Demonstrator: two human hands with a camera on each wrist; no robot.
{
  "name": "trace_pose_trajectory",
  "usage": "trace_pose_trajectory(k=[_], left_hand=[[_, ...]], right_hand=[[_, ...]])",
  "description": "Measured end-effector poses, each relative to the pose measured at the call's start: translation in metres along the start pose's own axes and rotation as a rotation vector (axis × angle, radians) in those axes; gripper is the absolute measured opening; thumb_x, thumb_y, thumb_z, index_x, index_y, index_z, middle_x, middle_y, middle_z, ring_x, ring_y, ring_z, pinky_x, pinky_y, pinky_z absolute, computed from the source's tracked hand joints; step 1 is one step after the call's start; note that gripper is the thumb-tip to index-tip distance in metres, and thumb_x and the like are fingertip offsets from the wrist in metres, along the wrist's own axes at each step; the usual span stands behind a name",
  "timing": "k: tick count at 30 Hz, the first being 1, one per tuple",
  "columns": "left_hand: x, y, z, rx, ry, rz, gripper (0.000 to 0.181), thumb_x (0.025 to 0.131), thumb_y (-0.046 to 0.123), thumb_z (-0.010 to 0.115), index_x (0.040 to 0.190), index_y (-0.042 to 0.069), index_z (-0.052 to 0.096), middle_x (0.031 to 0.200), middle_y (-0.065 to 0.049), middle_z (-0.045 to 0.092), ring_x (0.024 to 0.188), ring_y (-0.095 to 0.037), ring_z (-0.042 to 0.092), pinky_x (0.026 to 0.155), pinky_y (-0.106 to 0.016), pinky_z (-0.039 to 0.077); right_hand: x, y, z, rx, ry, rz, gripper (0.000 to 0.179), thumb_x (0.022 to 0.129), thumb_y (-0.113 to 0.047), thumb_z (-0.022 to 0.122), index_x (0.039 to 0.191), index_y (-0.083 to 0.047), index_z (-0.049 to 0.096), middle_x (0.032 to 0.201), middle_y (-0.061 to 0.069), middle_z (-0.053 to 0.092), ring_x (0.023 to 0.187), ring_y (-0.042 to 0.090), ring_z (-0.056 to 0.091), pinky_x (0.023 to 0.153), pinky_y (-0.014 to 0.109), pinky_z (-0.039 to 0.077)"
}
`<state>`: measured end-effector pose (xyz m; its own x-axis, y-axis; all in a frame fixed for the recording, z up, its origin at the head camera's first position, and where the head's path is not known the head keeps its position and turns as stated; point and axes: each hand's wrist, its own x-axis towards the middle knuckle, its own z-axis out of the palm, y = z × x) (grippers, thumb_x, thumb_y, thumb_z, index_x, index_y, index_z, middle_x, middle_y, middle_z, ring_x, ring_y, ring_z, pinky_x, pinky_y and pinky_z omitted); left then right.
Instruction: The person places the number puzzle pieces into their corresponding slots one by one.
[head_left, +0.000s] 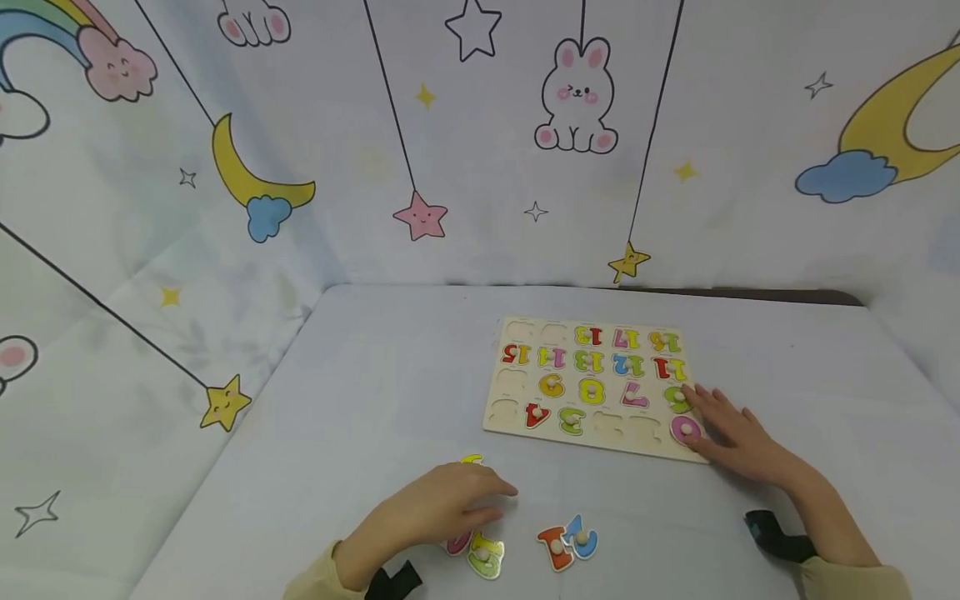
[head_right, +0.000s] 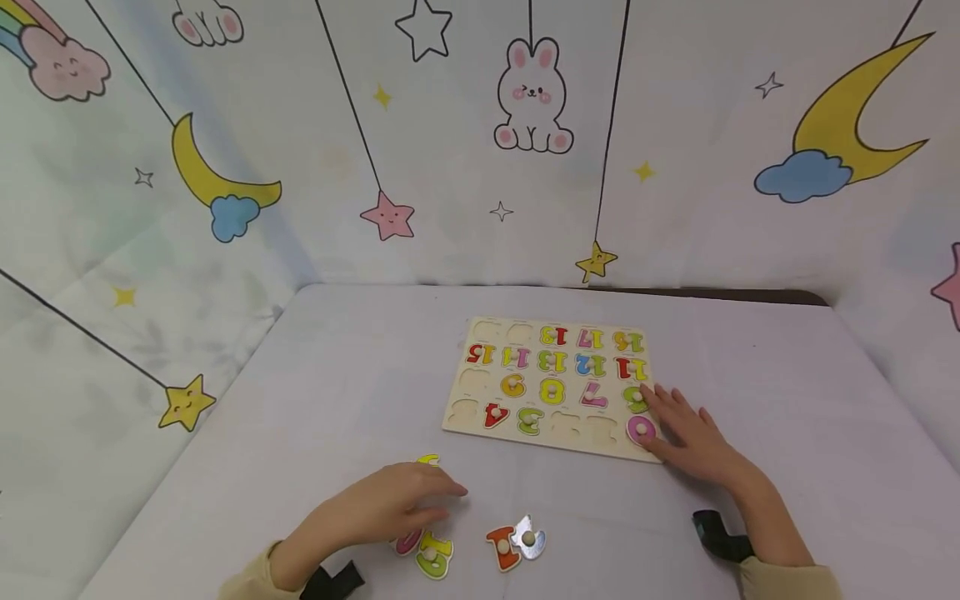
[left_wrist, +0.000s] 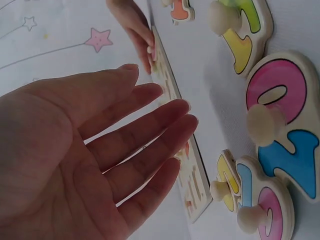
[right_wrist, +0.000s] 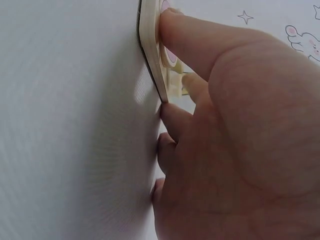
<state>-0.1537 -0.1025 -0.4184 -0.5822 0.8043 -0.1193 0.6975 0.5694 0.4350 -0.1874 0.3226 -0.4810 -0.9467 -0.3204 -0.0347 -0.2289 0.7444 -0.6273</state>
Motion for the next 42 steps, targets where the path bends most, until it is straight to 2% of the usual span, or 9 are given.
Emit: trace_pose_trajectory(k=[9, 14, 22, 29, 36, 42], left_hand=[[0.0, -0.003, 0.002, -0.039, -0.017, -0.018, 0.027, 0.09, 0.023, 0.065, 0.115, 0.013, 0.066, 0.108, 0.01, 0.063, 0.101, 0.0, 0.054, 0.085, -0.022, 0.043], [-0.001, -0.003, 0.002, -0.042, -0.01, -0.024, 0.028, 0.089, 0.022, 0.066, 0.115, 0.013, 0.066, 0.108, 0.011, 0.063, 0.1, 0.0, 0.054, 0.085, -0.022, 0.043], [-0.004, -0.002, 0.002, -0.02, 0.01, -0.013, 0.027, 0.089, 0.021, 0.066, 0.114, 0.013, 0.067, 0.108, 0.01, 0.063, 0.1, -0.001, 0.054, 0.085, -0.022, 0.043], [-0.008, -0.001, 0.0, 0.006, 0.024, -0.008, 0.027, 0.089, 0.02, 0.066, 0.114, 0.011, 0.067, 0.108, 0.009, 0.064, 0.1, -0.002, 0.055, 0.085, -0.022, 0.042], [-0.013, 0.0, -0.001, 0.01, 0.039, -0.01, 0.027, 0.089, 0.019, 0.065, 0.115, 0.011, 0.066, 0.109, 0.007, 0.063, 0.1, -0.003, 0.055, 0.086, -0.023, 0.042], [-0.014, 0.0, -0.002, 0.008, 0.048, -0.017, 0.027, 0.089, 0.019, 0.066, 0.115, 0.011, 0.066, 0.109, 0.007, 0.063, 0.102, -0.003, 0.055, 0.087, -0.024, 0.042]], right_hand=[[0.0, 0.003, 0.001, 0.001, 0.007, 0.002, 0.073, 0.09, -0.032, 0.06, 0.145, 0.0, 0.024, 0.145, 0.032, 0.017, 0.134, 0.047, 0.0, 0.098, 0.064, -0.009], [0.0, 0.0, 0.0, 0.021, 0.006, 0.028, 0.073, 0.091, -0.034, 0.057, 0.145, 0.001, 0.023, 0.145, 0.032, 0.017, 0.134, 0.047, 0.0, 0.098, 0.063, -0.009], [0.005, -0.005, 0.003, 0.017, 0.021, 0.068, 0.069, 0.097, -0.034, 0.049, 0.144, 0.006, 0.02, 0.144, 0.034, 0.017, 0.133, 0.049, 0.001, 0.096, 0.067, -0.008], [0.005, -0.009, 0.0, 0.035, -0.008, 0.089, 0.068, 0.097, -0.036, 0.047, 0.145, 0.004, 0.021, 0.145, 0.034, 0.013, 0.133, 0.049, -0.003, 0.094, 0.067, -0.012], [0.005, -0.01, 0.001, 0.027, -0.022, 0.107, 0.069, 0.098, -0.036, 0.043, 0.143, 0.009, 0.018, 0.145, 0.034, 0.011, 0.133, 0.049, -0.003, 0.094, 0.067, -0.011], [0.005, -0.012, 0.002, 0.011, -0.012, 0.107, 0.076, 0.095, -0.04, 0.048, 0.143, 0.01, 0.015, 0.145, 0.034, 0.011, 0.133, 0.049, -0.002, 0.095, 0.066, -0.01]])
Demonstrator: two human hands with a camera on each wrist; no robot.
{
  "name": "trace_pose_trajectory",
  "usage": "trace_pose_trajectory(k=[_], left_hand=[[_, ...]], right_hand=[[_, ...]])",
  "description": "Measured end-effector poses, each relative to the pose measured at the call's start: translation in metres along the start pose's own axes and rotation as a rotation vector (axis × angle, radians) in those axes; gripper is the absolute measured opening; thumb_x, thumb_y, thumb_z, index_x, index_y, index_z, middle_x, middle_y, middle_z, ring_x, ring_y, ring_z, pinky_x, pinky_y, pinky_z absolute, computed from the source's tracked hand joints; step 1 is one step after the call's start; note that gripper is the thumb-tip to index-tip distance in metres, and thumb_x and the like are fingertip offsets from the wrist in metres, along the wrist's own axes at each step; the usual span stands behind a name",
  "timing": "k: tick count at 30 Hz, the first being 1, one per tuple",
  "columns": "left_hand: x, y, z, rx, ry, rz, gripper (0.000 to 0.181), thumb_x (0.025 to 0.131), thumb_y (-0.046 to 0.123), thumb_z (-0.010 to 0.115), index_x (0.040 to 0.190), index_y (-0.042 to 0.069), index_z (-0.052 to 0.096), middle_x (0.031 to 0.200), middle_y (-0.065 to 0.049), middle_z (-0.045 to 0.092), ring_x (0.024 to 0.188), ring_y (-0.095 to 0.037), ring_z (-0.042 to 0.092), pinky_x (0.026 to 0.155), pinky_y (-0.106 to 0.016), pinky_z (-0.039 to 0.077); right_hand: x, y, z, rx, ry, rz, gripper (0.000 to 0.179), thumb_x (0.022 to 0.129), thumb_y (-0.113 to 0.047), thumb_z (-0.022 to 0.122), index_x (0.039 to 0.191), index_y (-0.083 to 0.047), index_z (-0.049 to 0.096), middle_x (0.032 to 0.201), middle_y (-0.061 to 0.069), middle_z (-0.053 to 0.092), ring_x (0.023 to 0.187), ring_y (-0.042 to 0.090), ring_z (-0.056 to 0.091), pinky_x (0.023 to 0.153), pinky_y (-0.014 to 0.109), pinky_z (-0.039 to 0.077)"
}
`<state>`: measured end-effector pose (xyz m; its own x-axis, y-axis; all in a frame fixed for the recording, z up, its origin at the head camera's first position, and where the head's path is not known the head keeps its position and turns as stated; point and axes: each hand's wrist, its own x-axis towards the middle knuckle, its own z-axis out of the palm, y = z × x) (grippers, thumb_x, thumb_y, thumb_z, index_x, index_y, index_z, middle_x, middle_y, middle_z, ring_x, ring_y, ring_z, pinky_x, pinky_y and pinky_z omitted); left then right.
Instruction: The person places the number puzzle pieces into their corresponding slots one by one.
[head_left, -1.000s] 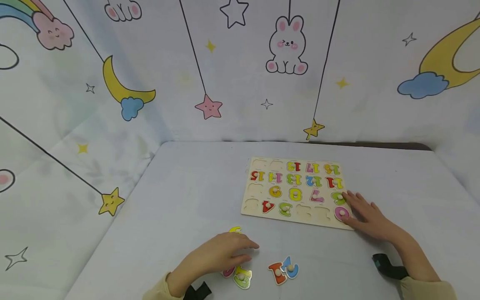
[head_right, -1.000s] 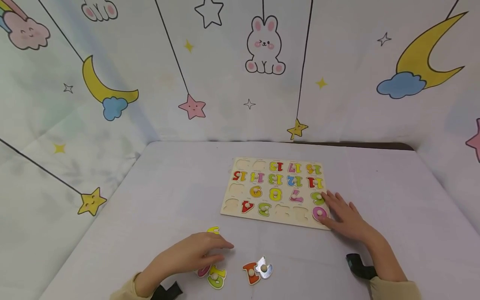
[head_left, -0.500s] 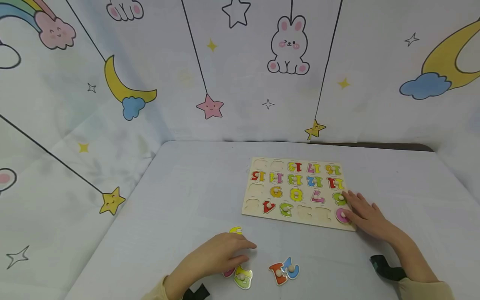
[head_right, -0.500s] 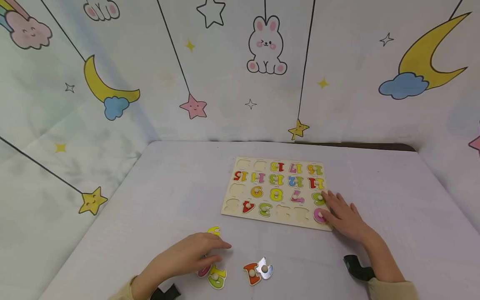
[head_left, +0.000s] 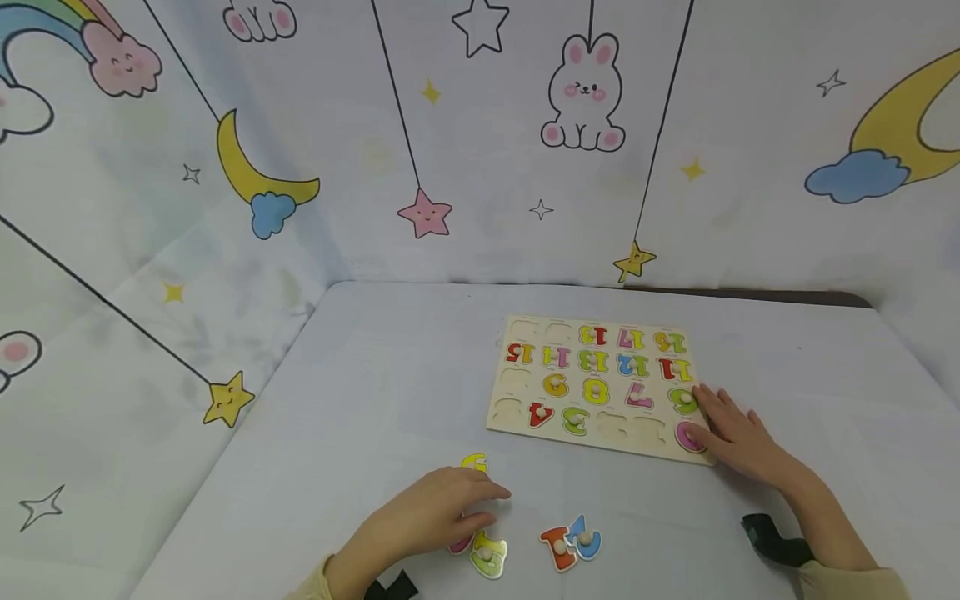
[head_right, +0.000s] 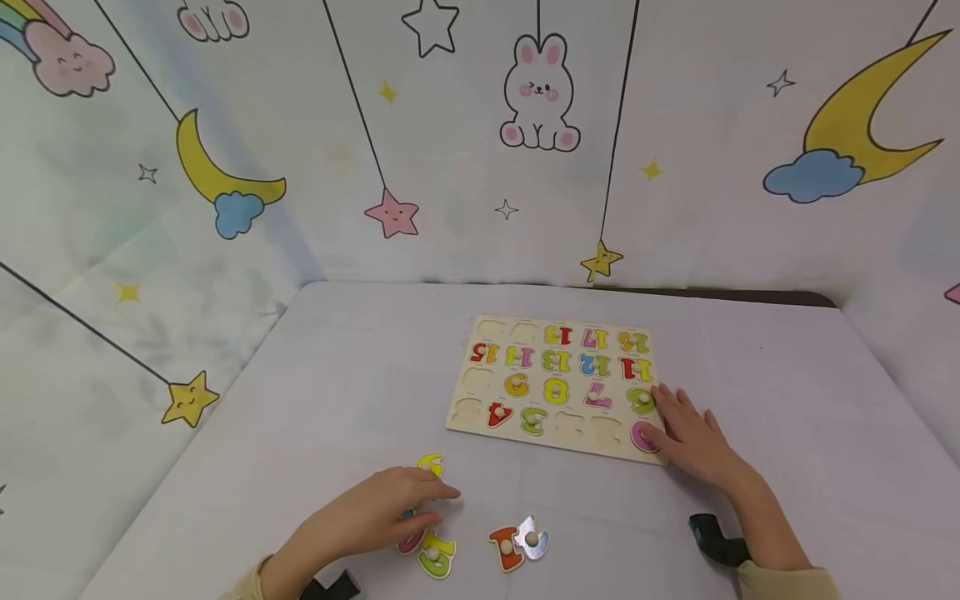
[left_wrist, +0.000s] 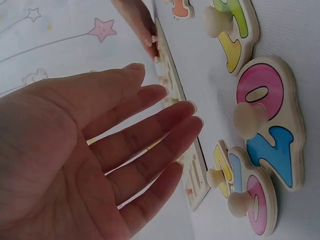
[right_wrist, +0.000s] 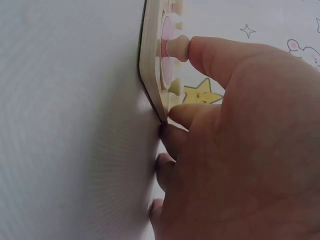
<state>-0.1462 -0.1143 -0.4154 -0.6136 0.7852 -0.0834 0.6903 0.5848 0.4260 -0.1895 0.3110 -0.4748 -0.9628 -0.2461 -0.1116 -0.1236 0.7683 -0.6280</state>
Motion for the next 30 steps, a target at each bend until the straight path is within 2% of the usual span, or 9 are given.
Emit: trace_pose_trajectory(k=[7, 10, 14, 19, 22, 25, 30], left_hand=[[0.0, 0.001, 0.0, -0.003, -0.029, -0.027, 0.03, 0.086, 0.019, 0.069, 0.115, 0.012, 0.067, 0.108, 0.009, 0.063, 0.098, -0.001, 0.054, 0.085, -0.023, 0.042], [-0.001, 0.0, 0.002, 0.034, -0.031, -0.017, 0.03, 0.08, 0.02, 0.074, 0.109, 0.014, 0.069, 0.099, 0.011, 0.061, 0.087, 0.0, 0.052, 0.08, -0.02, 0.042], [-0.004, -0.002, 0.007, 0.096, -0.027, 0.032, 0.031, 0.069, 0.027, 0.083, 0.096, 0.02, 0.07, 0.09, 0.013, 0.053, 0.078, 0.0, 0.046, 0.073, -0.019, 0.04], [-0.001, -0.001, 0.017, 0.154, -0.039, 0.097, 0.036, 0.061, 0.03, 0.087, 0.087, 0.022, 0.064, 0.085, 0.016, 0.045, 0.079, 0.0, 0.043, 0.072, -0.017, 0.037], [0.002, 0.003, 0.02, 0.178, -0.059, 0.108, 0.037, 0.06, 0.029, 0.087, 0.083, 0.022, 0.059, 0.081, 0.016, 0.041, 0.077, 0.001, 0.042, 0.073, -0.016, 0.036], [0.004, 0.006, 0.02, 0.175, -0.089, 0.09, 0.037, 0.062, 0.027, 0.087, 0.082, 0.021, 0.056, 0.079, 0.017, 0.039, 0.074, 0.0, 0.041, 0.072, -0.015, 0.036], [0.005, 0.008, 0.019, 0.067, -0.114, 0.075, 0.03, 0.071, 0.016, 0.082, 0.088, 0.02, 0.057, 0.076, 0.018, 0.046, 0.066, 0.002, 0.041, 0.062, -0.011, 0.035]], right_hand=[[0.0, 0.002, 0.0, -0.023, 0.008, -0.008, 0.077, 0.094, -0.039, 0.05, 0.143, 0.011, 0.017, 0.145, 0.034, 0.013, 0.133, 0.049, -0.001, 0.096, 0.067, -0.009], [0.001, 0.002, 0.001, -0.029, 0.01, -0.01, 0.076, 0.094, -0.038, 0.05, 0.142, 0.011, 0.018, 0.144, 0.034, 0.013, 0.133, 0.049, 0.0, 0.096, 0.067, -0.008], [0.0, 0.002, 0.002, -0.031, 0.014, -0.012, 0.076, 0.094, -0.038, 0.05, 0.142, 0.011, 0.019, 0.144, 0.034, 0.014, 0.133, 0.049, 0.001, 0.096, 0.067, -0.007], [0.0, 0.002, 0.001, -0.015, 0.007, -0.003, 0.078, 0.093, -0.04, 0.051, 0.143, 0.01, 0.018, 0.145, 0.034, 0.012, 0.133, 0.049, -0.001, 0.096, 0.067, -0.009], [0.0, 0.002, 0.0, -0.007, 0.004, -0.003, 0.078, 0.093, -0.04, 0.05, 0.143, 0.01, 0.017, 0.145, 0.034, 0.012, 0.133, 0.049, -0.002, 0.095, 0.066, -0.01], [0.001, 0.002, 0.0, -0.009, 0.001, 0.002, 0.078, 0.093, -0.04, 0.05, 0.143, 0.01, 0.017, 0.145, 0.034, 0.012, 0.133, 0.048, -0.002, 0.096, 0.066, -0.01], [0.001, 0.003, 0.002, -0.013, 0.003, 0.0, 0.077, 0.094, -0.039, 0.05, 0.143, 0.009, 0.017, 0.145, 0.033, 0.012, 0.133, 0.048, -0.002, 0.096, 0.065, -0.011]])
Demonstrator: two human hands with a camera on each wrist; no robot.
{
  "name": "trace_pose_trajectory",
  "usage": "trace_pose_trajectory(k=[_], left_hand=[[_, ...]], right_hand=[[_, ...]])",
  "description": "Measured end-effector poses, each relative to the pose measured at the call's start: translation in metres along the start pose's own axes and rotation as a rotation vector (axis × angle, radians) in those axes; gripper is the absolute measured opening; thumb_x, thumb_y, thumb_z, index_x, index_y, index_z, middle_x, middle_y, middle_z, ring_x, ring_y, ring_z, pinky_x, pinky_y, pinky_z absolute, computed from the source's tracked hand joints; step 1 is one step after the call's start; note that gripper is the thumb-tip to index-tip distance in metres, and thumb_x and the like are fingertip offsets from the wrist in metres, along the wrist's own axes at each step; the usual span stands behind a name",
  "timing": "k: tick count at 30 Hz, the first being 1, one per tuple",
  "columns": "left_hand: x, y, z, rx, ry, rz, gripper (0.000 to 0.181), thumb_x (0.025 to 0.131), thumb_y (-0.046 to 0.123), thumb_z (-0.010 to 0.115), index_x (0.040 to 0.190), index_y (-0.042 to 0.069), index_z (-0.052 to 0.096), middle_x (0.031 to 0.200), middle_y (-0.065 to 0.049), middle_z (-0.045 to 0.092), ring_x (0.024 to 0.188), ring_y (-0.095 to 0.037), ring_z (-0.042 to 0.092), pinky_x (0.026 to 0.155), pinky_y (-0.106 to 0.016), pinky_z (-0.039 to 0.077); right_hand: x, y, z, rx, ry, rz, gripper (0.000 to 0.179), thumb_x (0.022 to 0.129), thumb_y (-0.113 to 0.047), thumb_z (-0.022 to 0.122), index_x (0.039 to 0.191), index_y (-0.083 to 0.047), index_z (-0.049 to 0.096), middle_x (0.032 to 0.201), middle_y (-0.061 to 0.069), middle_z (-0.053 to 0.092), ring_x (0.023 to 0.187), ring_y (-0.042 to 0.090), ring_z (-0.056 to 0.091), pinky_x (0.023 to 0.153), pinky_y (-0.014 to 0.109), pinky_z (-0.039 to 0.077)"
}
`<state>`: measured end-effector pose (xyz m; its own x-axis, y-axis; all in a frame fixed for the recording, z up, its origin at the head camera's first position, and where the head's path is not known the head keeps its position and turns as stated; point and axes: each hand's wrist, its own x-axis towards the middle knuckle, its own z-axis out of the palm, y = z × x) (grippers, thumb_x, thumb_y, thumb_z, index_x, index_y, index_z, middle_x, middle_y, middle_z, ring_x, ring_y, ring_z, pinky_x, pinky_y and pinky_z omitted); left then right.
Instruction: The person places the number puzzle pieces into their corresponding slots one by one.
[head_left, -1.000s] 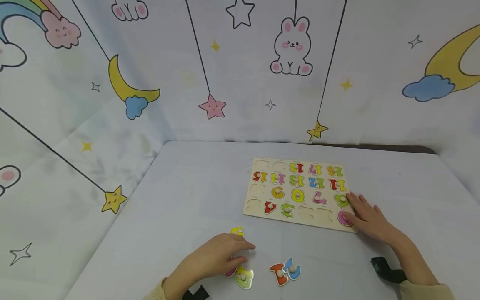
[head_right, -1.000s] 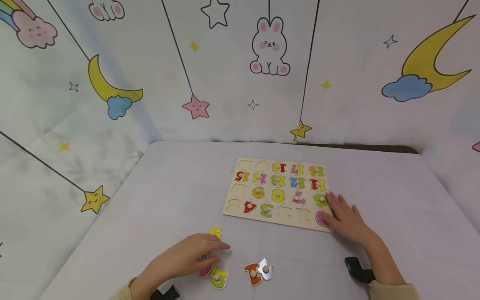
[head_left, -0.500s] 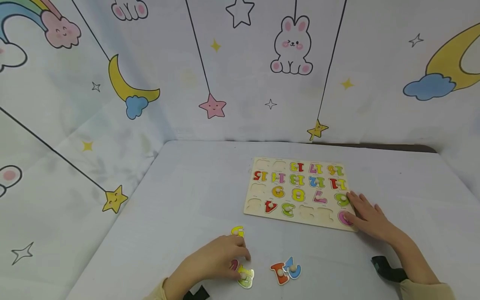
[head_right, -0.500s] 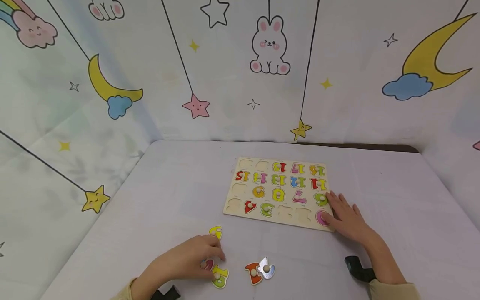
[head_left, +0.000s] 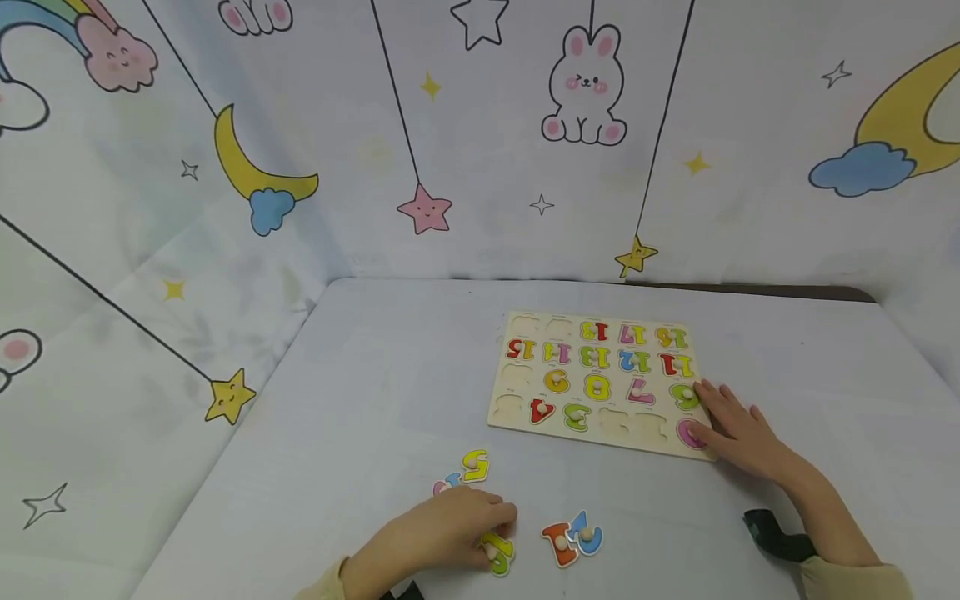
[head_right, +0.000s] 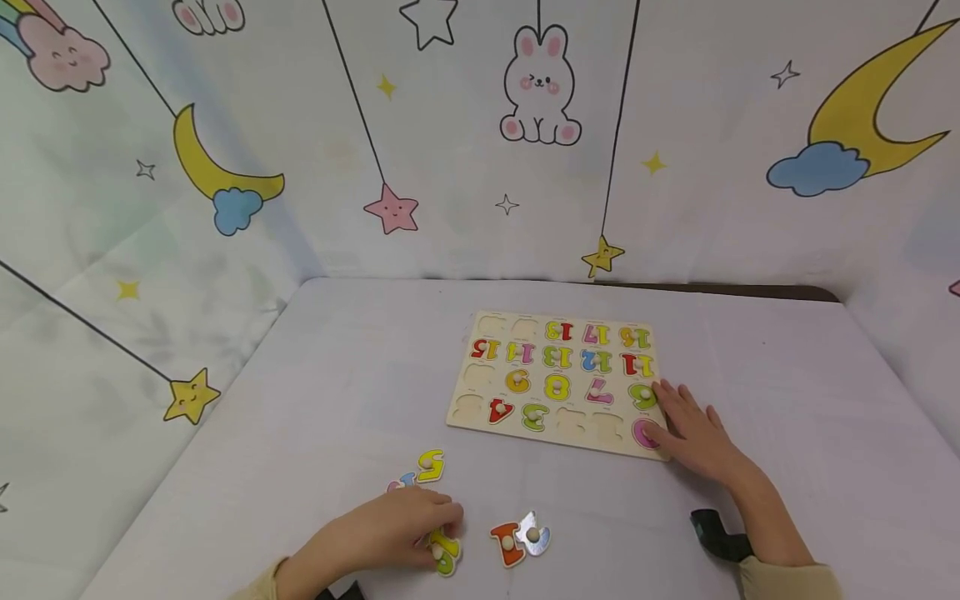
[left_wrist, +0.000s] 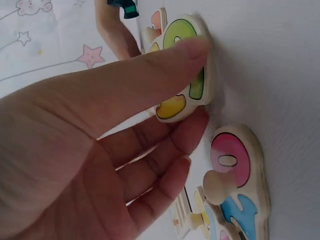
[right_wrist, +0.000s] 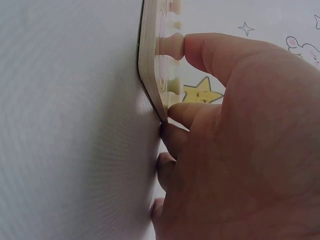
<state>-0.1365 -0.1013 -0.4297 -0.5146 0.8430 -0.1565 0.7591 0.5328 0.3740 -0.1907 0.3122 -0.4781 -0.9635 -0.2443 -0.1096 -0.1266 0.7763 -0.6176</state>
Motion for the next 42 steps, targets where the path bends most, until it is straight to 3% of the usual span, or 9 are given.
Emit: trace_pose_trajectory(k=[7, 12, 17, 20, 25, 28, 32, 37, 42], left_hand=[[0.003, -0.012, -0.008, -0.217, 0.115, 0.028, 0.012, 0.086, 0.01, 0.068, 0.091, 0.018, 0.061, 0.078, 0.017, 0.051, 0.07, 0.004, 0.046, 0.063, -0.012, 0.039], [0.013, -0.029, -0.022, -0.433, 0.243, 0.034, 0.017, 0.088, 0.009, 0.066, 0.104, 0.012, 0.062, 0.085, 0.015, 0.056, 0.077, -0.001, 0.052, 0.071, -0.023, 0.047], [0.041, -0.055, -0.039, -0.546, 0.427, -0.009, 0.015, 0.086, 0.013, 0.069, 0.1, 0.011, 0.064, 0.08, 0.01, 0.059, 0.074, -0.008, 0.054, 0.068, -0.028, 0.048], [0.065, -0.073, -0.051, -0.62, 0.491, -0.062, 0.008, 0.087, 0.013, 0.067, 0.094, 0.009, 0.067, 0.081, 0.006, 0.061, 0.072, -0.011, 0.054, 0.064, -0.026, 0.046], [0.111, -0.099, -0.074, -0.676, 0.512, -0.13, 0.011, 0.089, 0.011, 0.066, 0.096, 0.004, 0.069, 0.087, 0.0, 0.066, 0.075, -0.019, 0.059, 0.065, -0.026, 0.047], [0.144, -0.112, -0.087, -0.658, 0.502, -0.161, 0.013, 0.089, 0.013, 0.065, 0.098, 0.004, 0.07, 0.089, -0.001, 0.067, 0.081, -0.023, 0.061, 0.069, -0.028, 0.048], [0.189, -0.13, -0.097, -0.602, 0.505, -0.186, 0.016, 0.09, 0.016, 0.065, 0.1, 0.005, 0.07, 0.092, -0.001, 0.067, 0.085, -0.018, 0.061, 0.075, -0.027, 0.047], [0.228, -0.153, -0.093, -0.524, 0.5, -0.207, 0.016, 0.09, 0.019, 0.064, 0.099, 0.007, 0.07, 0.094, 0.001, 0.065, 0.084, -0.011, 0.058, 0.077, -0.023, 0.045], [0.248, -0.164, -0.081, -0.515, 0.44, -0.237, 0.015, 0.091, 0.021, 0.063, 0.097, 0.01, 0.071, 0.091, 0.004, 0.064, 0.083, -0.01, 0.056, 0.077, -0.022, 0.044]], right_hand=[[-0.001, -0.001, -0.001, 0.005, 0.002, -0.003, 0.076, 0.094, -0.037, 0.05, 0.143, 0.01, 0.016, 0.145, 0.034, 0.012, 0.133, 0.048, -0.003, 0.096, 0.065, -0.011], [-0.003, -0.002, -0.001, 0.028, 0.002, -0.005, 0.076, 0.094, -0.037, 0.051, 0.143, 0.009, 0.018, 0.145, 0.034, 0.012, 0.133, 0.048, -0.002, 0.096, 0.065, -0.011], [-0.003, 0.002, -0.006, 0.02, 0.009, 0.002, 0.076, 0.094, -0.038, 0.051, 0.144, 0.009, 0.017, 0.145, 0.033, 0.011, 0.133, 0.048, -0.003, 0.097, 0.064, -0.012], [-0.003, 0.003, -0.008, 0.026, 0.007, 0.015, 0.077, 0.094, -0.038, 0.052, 0.144, 0.008, 0.017, 0.146, 0.033, 0.011, 0.134, 0.047, -0.004, 0.097, 0.064, -0.012], [-0.004, 0.003, -0.009, 0.032, 0.013, 0.022, 0.077, 0.093, -0.039, 0.054, 0.144, 0.007, 0.019, 0.146, 0.032, 0.012, 0.134, 0.047, -0.003, 0.097, 0.064, -0.012], [-0.004, 0.003, -0.011, 0.019, 0.023, 0.022, 0.077, 0.093, -0.039, 0.054, 0.144, 0.007, 0.02, 0.146, 0.032, 0.013, 0.134, 0.047, -0.002, 0.097, 0.064, -0.012], [-0.004, 0.002, -0.01, 0.013, 0.042, 0.013, 0.075, 0.092, -0.038, 0.054, 0.144, 0.007, 0.021, 0.146, 0.031, 0.014, 0.134, 0.047, 0.0, 0.097, 0.064, -0.011], [-0.005, -0.001, 0.0, 0.025, 0.059, 0.007, 0.074, 0.091, -0.036, 0.057, 0.143, 0.006, 0.024, 0.146, 0.03, 0.017, 0.133, 0.048, 0.003, 0.097, 0.065, -0.008], [-0.004, -0.002, 0.003, 0.038, 0.067, 0.008, 0.076, 0.09, -0.037, 0.057, 0.144, 0.004, 0.024, 0.147, 0.028, 0.017, 0.134, 0.046, 0.003, 0.097, 0.065, -0.008]])
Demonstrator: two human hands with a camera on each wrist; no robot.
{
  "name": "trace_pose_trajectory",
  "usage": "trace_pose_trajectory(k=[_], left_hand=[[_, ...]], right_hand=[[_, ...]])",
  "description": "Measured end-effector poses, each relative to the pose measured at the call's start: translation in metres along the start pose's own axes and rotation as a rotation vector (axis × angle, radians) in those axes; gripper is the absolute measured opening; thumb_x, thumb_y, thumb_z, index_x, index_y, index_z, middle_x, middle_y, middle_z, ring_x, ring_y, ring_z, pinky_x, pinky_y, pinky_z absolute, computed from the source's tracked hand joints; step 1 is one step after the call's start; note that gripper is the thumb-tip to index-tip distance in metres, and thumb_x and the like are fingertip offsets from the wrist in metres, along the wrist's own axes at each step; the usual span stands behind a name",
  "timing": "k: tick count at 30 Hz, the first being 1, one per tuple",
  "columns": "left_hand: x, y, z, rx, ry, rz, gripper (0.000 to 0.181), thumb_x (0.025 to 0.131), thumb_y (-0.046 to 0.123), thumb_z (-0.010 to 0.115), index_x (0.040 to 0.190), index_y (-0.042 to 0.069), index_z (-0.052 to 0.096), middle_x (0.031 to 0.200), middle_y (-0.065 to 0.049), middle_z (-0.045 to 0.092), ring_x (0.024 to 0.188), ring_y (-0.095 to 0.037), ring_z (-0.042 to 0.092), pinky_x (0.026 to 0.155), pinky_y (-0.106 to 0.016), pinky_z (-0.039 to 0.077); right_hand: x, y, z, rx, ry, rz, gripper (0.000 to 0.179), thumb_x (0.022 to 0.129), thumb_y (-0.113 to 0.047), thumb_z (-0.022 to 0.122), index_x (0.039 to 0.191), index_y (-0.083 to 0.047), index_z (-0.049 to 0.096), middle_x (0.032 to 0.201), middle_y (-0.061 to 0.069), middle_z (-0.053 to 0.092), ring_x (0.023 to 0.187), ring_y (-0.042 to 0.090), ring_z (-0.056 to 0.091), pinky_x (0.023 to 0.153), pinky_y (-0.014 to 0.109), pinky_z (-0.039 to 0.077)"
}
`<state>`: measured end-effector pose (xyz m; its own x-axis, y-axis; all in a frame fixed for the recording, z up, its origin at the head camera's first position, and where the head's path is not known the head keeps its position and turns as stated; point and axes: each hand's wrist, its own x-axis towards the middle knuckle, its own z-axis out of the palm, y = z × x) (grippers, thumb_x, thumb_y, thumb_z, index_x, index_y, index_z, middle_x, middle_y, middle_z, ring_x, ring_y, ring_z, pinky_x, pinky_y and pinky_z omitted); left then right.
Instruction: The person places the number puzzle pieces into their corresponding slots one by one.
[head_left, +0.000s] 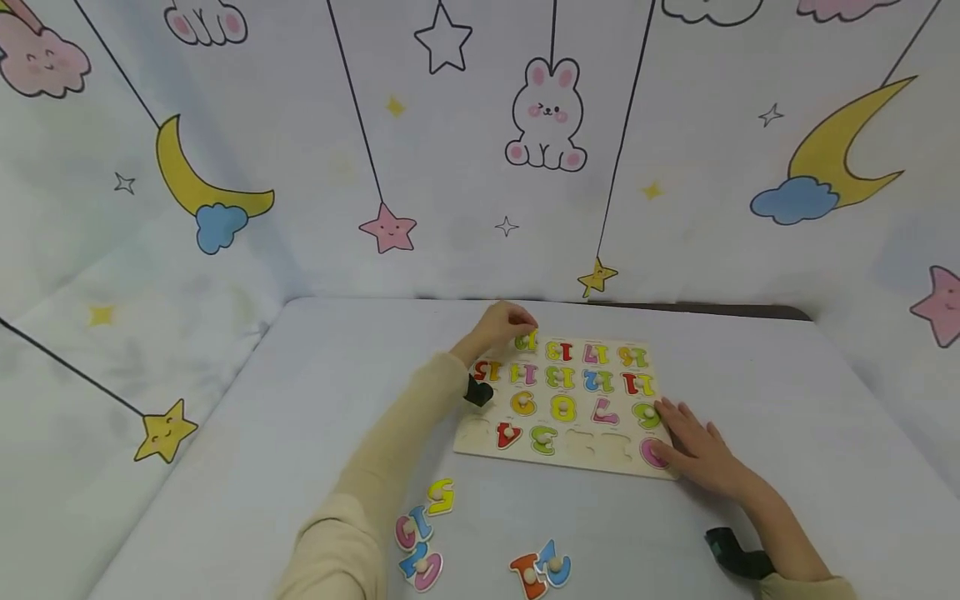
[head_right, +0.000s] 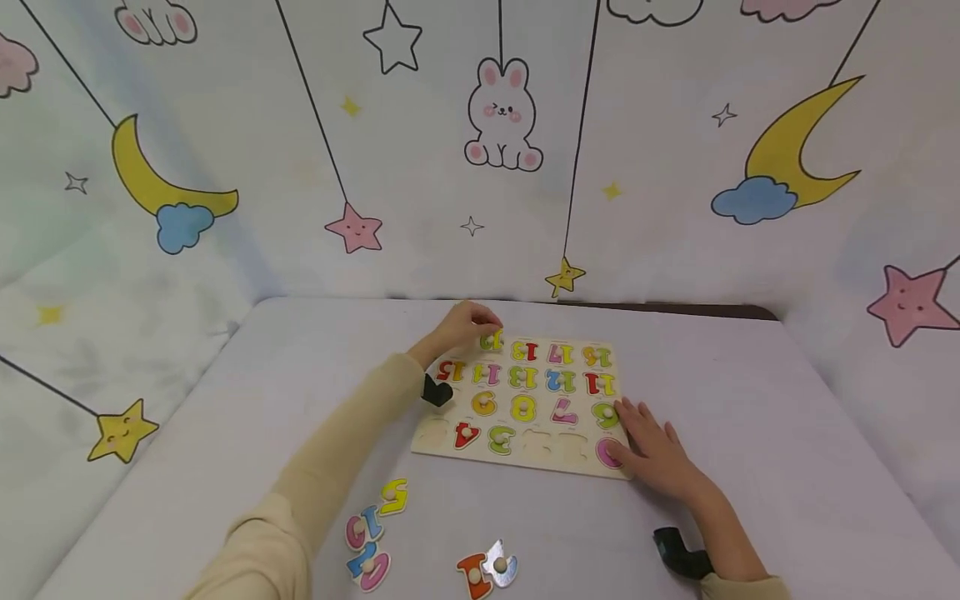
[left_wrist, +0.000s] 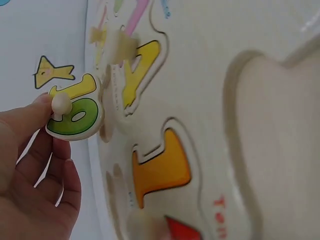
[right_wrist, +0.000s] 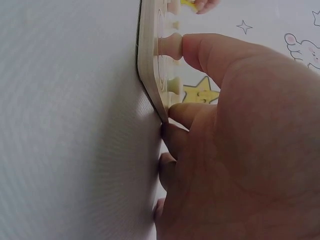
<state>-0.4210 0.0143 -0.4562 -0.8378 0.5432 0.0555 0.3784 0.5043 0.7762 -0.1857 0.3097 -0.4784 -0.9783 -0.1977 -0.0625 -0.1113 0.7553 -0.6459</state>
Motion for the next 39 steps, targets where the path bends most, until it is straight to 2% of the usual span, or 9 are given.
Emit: trace_pose_trajectory(k=[3, 9, 22, 27, 30, 33, 37, 39], left_hand=[[-0.001, -0.006, 0.008, 0.004, -0.023, 0.007, 0.016, 0.092, 0.021, 0.062, 0.098, 0.01, 0.071, 0.092, 0.004, 0.064, 0.083, -0.009, 0.056, 0.077, -0.022, 0.044], [-0.003, -0.013, 0.011, 0.023, -0.006, 0.047, 0.016, 0.093, 0.02, 0.061, 0.097, 0.008, 0.071, 0.09, 0.002, 0.063, 0.08, -0.01, 0.056, 0.074, -0.021, 0.044], [-0.002, -0.016, 0.008, 0.021, -0.046, 0.043, 0.017, 0.093, 0.02, 0.06, 0.097, 0.008, 0.071, 0.089, 0.003, 0.064, 0.083, -0.01, 0.056, 0.077, -0.023, 0.043], [-0.007, -0.018, 0.008, 0.074, -0.032, 0.055, 0.019, 0.093, 0.022, 0.059, 0.099, 0.009, 0.072, 0.092, 0.002, 0.063, 0.084, -0.011, 0.055, 0.078, -0.024, 0.042], [-0.01, -0.019, 0.009, 0.162, -0.04, 0.067, 0.023, 0.095, 0.025, 0.057, 0.101, 0.009, 0.072, 0.093, 0.002, 0.059, 0.084, -0.011, 0.052, 0.076, -0.024, 0.041], [-0.013, -0.015, 0.009, 0.321, -0.084, 0.093, 0.024, 0.096, 0.024, 0.055, 0.106, 0.01, 0.072, 0.095, 0.002, 0.056, 0.083, -0.01, 0.05, 0.074, -0.023, 0.041], [-0.02, 0.003, 0.009, 0.604, -0.186, 0.117, 0.026, 0.097, 0.019, 0.052, 0.118, 0.012, 0.067, 0.105, 0.0, 0.057, 0.09, -0.011, 0.051, 0.081, -0.023, 0.041], [-0.026, 0.016, 0.01, 0.715, -0.256, 0.088, 0.031, 0.098, 0.018, 0.05, 0.127, 0.014, 0.06, 0.115, -0.001, 0.057, 0.1, -0.013, 0.052, 0.088, -0.025, 0.04]], right_hand=[[0.0, 0.0, 0.001, 0.009, -0.002, 0.0, 0.076, 0.091, -0.038, 0.057, 0.145, 0.004, 0.023, 0.148, 0.028, 0.016, 0.134, 0.046, 0.002, 0.098, 0.064, -0.01], [0.001, 0.001, 0.003, 0.018, -0.009, -0.006, 0.075, 0.092, -0.037, 0.055, 0.145, 0.004, 0.022, 0.148, 0.028, 0.015, 0.135, 0.045, 0.001, 0.098, 0.063, -0.011], [0.0, 0.0, 0.003, 0.017, 0.0, 0.009, 0.077, 0.09, -0.038, 0.057, 0.145, 0.004, 0.023, 0.147, 0.029, 0.016, 0.134, 0.046, 0.001, 0.097, 0.064, -0.01], [0.0, -0.002, 0.004, 0.02, -0.011, 0.012, 0.078, 0.091, -0.039, 0.057, 0.145, 0.003, 0.022, 0.148, 0.028, 0.015, 0.135, 0.045, 0.001, 0.098, 0.063, -0.01], [0.001, -0.002, 0.004, 0.019, -0.02, 0.015, 0.077, 0.091, -0.039, 0.056, 0.146, 0.003, 0.021, 0.148, 0.028, 0.015, 0.135, 0.045, 0.001, 0.098, 0.063, -0.01], [0.002, -0.002, 0.004, 0.009, -0.026, 0.012, 0.077, 0.092, -0.039, 0.055, 0.146, 0.003, 0.02, 0.148, 0.028, 0.015, 0.135, 0.045, 0.001, 0.099, 0.063, -0.009], [0.002, 0.0, 0.002, 0.0, -0.025, 0.005, 0.076, 0.092, -0.039, 0.055, 0.146, 0.003, 0.02, 0.148, 0.028, 0.015, 0.134, 0.046, 0.001, 0.098, 0.063, -0.009], [0.002, 0.0, 0.002, 0.002, -0.026, 0.0, 0.076, 0.093, -0.038, 0.054, 0.145, 0.004, 0.02, 0.147, 0.029, 0.015, 0.134, 0.046, 0.001, 0.098, 0.063, -0.009]])
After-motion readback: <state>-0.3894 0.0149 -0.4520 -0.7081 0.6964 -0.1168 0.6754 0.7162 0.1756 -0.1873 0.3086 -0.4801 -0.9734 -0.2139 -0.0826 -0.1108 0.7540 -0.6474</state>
